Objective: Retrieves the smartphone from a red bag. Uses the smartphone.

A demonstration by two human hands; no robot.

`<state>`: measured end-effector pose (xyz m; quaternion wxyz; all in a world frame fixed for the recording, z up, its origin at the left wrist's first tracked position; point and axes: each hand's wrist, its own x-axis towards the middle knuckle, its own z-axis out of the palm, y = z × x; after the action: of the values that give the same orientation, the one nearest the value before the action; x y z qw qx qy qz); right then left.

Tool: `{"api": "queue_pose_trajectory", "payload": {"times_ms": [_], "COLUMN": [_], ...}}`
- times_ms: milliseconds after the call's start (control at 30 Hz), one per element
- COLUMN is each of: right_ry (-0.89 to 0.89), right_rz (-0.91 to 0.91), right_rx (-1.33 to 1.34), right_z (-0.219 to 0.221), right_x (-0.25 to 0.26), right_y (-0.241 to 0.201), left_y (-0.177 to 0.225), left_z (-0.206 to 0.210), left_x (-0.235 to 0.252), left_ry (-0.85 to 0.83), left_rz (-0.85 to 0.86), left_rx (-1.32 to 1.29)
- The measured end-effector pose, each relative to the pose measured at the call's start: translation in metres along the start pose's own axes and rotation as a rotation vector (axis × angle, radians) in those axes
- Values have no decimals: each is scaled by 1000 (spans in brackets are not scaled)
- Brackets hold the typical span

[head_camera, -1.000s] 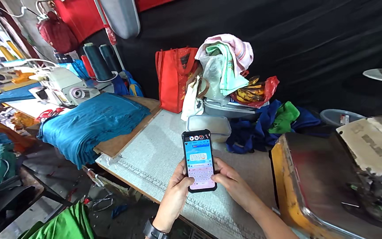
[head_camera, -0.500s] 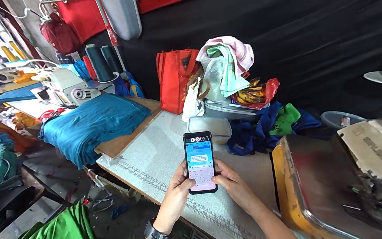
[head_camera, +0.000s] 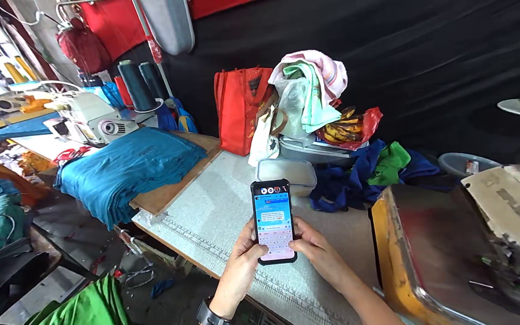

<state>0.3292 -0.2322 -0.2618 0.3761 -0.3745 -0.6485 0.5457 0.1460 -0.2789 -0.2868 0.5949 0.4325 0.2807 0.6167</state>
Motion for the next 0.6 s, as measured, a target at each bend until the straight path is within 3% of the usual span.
{"api": "queue_pose_trajectory", "payload": {"times_ms": [600], "right_ry": [-15], "right_rz": [-5], "right_rx": [-2], "right_z": [-1], "right_x": [1], "right_y": [3], "left_y": [0], "left_z": [0], "left_x": [0], "left_ry": [20], "left_rz": [-11], "left_rx": [34]}}
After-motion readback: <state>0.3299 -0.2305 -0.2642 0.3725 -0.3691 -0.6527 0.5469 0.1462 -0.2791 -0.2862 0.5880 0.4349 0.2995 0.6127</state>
